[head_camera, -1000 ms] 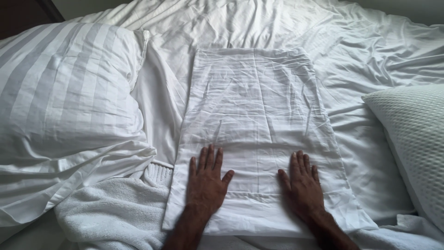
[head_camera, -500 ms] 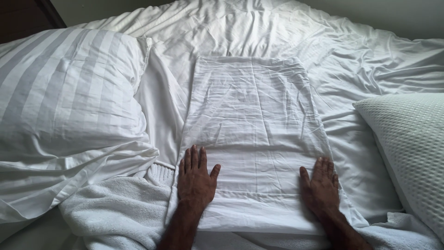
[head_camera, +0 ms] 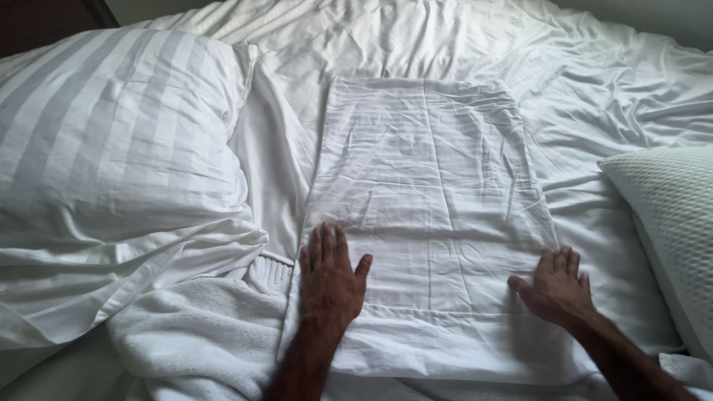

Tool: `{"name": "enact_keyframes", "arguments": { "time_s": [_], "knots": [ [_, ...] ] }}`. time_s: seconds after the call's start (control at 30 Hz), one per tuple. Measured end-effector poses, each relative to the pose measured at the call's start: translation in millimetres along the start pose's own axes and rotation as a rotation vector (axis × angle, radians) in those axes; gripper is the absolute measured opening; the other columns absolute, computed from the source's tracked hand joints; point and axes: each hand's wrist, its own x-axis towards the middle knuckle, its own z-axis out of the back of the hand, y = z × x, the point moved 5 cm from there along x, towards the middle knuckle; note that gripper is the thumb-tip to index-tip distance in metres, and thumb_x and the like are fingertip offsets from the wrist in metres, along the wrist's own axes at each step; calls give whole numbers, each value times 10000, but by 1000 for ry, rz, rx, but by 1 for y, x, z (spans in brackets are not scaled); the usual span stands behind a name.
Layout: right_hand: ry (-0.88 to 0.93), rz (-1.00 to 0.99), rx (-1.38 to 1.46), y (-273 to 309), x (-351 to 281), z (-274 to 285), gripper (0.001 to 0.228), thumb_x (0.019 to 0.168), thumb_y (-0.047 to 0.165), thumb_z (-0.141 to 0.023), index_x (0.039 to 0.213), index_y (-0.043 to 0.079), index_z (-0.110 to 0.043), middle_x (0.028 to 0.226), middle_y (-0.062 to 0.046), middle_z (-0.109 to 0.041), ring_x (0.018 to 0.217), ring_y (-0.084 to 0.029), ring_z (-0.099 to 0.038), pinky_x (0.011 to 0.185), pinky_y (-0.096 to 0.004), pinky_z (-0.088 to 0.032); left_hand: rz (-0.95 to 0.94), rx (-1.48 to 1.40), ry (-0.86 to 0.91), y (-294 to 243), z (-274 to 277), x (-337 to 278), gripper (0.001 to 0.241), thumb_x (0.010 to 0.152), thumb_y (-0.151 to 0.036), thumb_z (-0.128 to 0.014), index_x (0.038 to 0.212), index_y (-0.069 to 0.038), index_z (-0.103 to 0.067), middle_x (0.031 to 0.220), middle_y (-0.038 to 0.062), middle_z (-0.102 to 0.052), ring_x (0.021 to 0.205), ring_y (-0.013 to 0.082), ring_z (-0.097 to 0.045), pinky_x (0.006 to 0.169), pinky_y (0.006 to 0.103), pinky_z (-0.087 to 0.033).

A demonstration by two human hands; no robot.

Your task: The person folds a white bed sheet on a bed by hand. They repeatedly fold the sheet in half lengthwise and then widthwise, smoothing it out after each fold to create a compact, rectangular bundle.

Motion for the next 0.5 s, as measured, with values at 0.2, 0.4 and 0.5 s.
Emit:
{"name": "enact_keyframes", "arguments": {
  "time_s": [0.2,0.4,0.5],
  "knots": [
    [-181,565,182,84,-65,50,840,962,507,-480,1625,55,-230,1675,-170,-184,1563,-315,-105,1231,-461,-157,-429,-55,21,-58,-27,-15,676,1063,-504,-363,1581,-75,-291,1675,204,-174,1556,331,-116,1227,545,-72],
    [-305,986,165,143,-90,41,641,1024,319,-455,1559,-3,-310,1662,-182,-272,1559,-307,-169,1247,-460,-124,-593,-126,-6,-88,-36,-12,627,1042,-395,-464,1563,-58,-377,1645,206,-291,1544,339,-194,1219,572,-103],
    [-311,986,232,148,-74,36,636,1034,307,-443,1571,-6,-308,1674,-191,-270,1571,-318,-174,1257,-462,-114,-572,-153,-61,-94,-44,11,573,1057,-328,-446,1562,-60,-403,1656,216,-303,1556,332,-204,1236,552,-113]
  ]
}}
